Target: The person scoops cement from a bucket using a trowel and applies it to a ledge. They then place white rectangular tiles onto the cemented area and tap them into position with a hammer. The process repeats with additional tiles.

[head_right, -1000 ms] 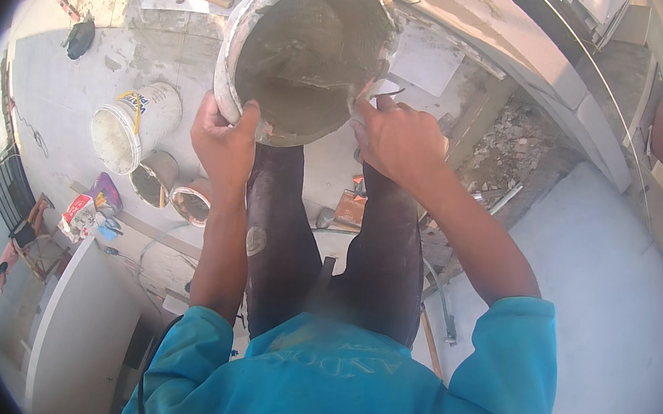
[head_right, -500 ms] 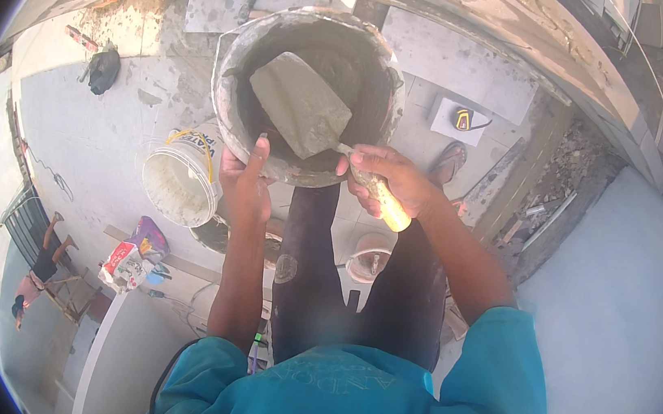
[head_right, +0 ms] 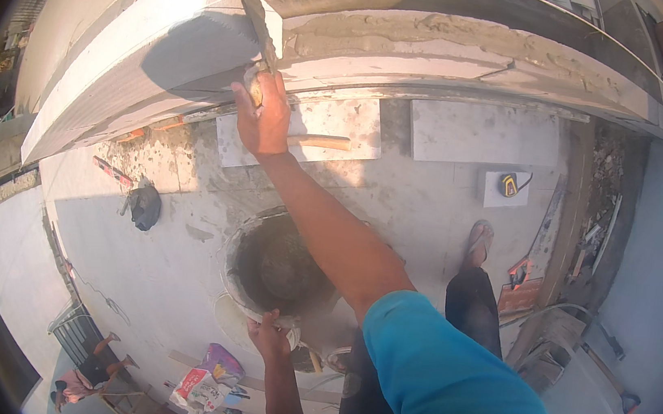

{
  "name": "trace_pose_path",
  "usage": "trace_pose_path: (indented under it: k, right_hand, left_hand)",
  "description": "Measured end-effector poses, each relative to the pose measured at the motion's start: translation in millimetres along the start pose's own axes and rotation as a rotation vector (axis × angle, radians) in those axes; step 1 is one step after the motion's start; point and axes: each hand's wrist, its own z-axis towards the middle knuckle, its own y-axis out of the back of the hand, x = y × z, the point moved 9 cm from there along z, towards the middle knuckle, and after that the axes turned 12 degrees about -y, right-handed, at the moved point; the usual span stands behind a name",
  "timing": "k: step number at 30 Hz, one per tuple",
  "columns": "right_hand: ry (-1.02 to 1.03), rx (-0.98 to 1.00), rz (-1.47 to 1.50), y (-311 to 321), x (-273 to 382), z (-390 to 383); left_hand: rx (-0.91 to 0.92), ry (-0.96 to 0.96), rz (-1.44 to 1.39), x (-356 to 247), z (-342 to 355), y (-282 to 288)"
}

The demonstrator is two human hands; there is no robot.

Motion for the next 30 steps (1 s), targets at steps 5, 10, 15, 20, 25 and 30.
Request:
trace_pose_path:
  k: [5, 10, 15, 20, 25, 30]
  right_hand:
    - [0.029, -0.038, -0.113, 1.8, -22.0, -44.5]
    - [-0.208, -0.113, 0.019, 19.4, -24.1, -54.5]
    - [-0.228, -0.158, -0.126, 10.0, -20.5, -48.8]
    - [-0.301, 0.408, -0.334, 111.2, -5.1, -149.7]
    - [-0.290, 0.902, -1.371, 206.0, 14.9, -141.6]
    - [-0.127, 1.049, -1.474, 196.7, -25.4, -167.6]
  left_hand:
    - [-0.022, 0.024, -0.004, -8.9, 0.7, 5.8]
    - [0.050, 0.001, -0.019, -12.8, 4.1, -11.6]
    - [0.057, 0.015, 0.038, -15.5, 2.3, -42.7]
    - [0.058, -0.071, 0.041, -36.2, 10.4, -71.8]
    - [0.228, -0.352, 0.223, -69.5, 1.6, -115.4]
    - [0.283, -0.484, 0.216, -99.1, -29.5, -153.2]
